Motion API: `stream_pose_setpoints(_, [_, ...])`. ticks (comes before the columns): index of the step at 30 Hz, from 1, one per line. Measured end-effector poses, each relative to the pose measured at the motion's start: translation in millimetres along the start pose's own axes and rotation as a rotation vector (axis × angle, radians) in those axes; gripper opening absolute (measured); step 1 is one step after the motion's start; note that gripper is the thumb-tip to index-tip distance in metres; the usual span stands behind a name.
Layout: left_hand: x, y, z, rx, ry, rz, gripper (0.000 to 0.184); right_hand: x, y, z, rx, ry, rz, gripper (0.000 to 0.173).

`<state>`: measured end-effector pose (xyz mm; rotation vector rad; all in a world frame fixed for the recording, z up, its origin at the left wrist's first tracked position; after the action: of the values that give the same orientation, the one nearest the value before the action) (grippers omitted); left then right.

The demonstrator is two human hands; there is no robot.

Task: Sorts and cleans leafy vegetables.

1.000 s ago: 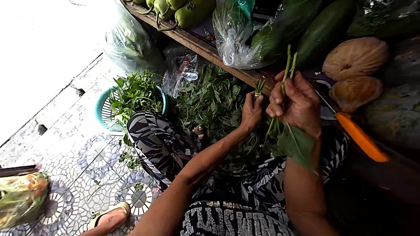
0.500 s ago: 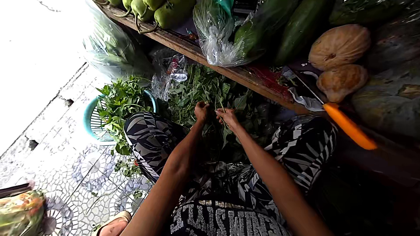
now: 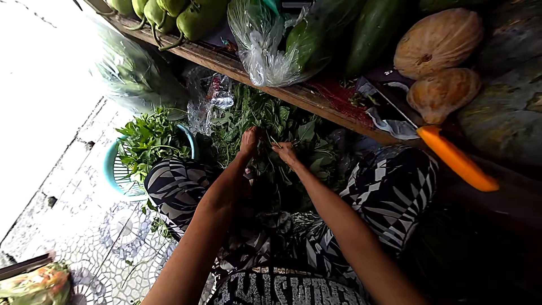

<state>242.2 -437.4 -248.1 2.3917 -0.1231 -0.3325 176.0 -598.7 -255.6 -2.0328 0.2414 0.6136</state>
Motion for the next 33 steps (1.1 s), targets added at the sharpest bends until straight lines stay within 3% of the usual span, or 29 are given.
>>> stream_pose_setpoints(11, [36.7, -11.2, -7.8, 0.179, -0.382, 0.082, 0.032, 9.4, 8.8, 0.5, -0.093, -0.018, 0.025, 0.035])
stream_pose_setpoints(16, [25.6, -9.1, -8.2, 0.066, -0.197, -0.064, 0.035, 12.9, 8.4, 3.8, 0.012, -0.010, 0.055, 0.033])
stream_pose_setpoints(18, [13.5, 2.4, -5.6, 0.107, -0.081, 0.039, 0.033, 12.9, 5.4, -1.7, 0.102, 0.010, 0.063, 0.032])
stream_pose_setpoints(21, [2.0, 11.1, 2.6, 0.173, 0.027, 0.467, 0.026, 12.2, -1.9, -13.2, 0.147, 0.056, 0.039, 0.029])
stream_pose_setpoints(23, [-2.2, 14.1, 2.8, 0.213, 0.025, 0.638, 0.024, 10.3, -5.9, -20.6, 0.105, 0.082, 0.015, 0.028])
stream_pose_setpoints(26, [-14.2, 24.0, -5.1, 0.321, -0.022, 0.721, 0.029, -1.8, -15.3, -29.4, -0.004, 0.156, 0.021, 0.025])
stream_pose_setpoints(29, [-14.5, 34.8, -9.8, 0.438, -0.124, 0.668, 0.032, -5.0, -23.8, -40.1, -0.112, 0.167, 0.043, 0.034])
stream_pose_setpoints(33, [-23.3, 43.9, -15.5, 0.547, -0.057, 0.703, 0.027, -18.2, -37.2, -41.7, -0.165, 0.178, 0.036, 0.038])
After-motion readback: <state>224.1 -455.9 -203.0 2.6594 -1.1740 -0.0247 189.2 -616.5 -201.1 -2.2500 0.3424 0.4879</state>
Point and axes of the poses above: each hand's wrist, its own x-axis towards the middle knuckle, its own z-axis out of the palm, y = z × x, the point moved 2 cm from there along x, towards the middle knuckle, and after that the axes turned 7 degrees about -x, right-handed, at the moved point
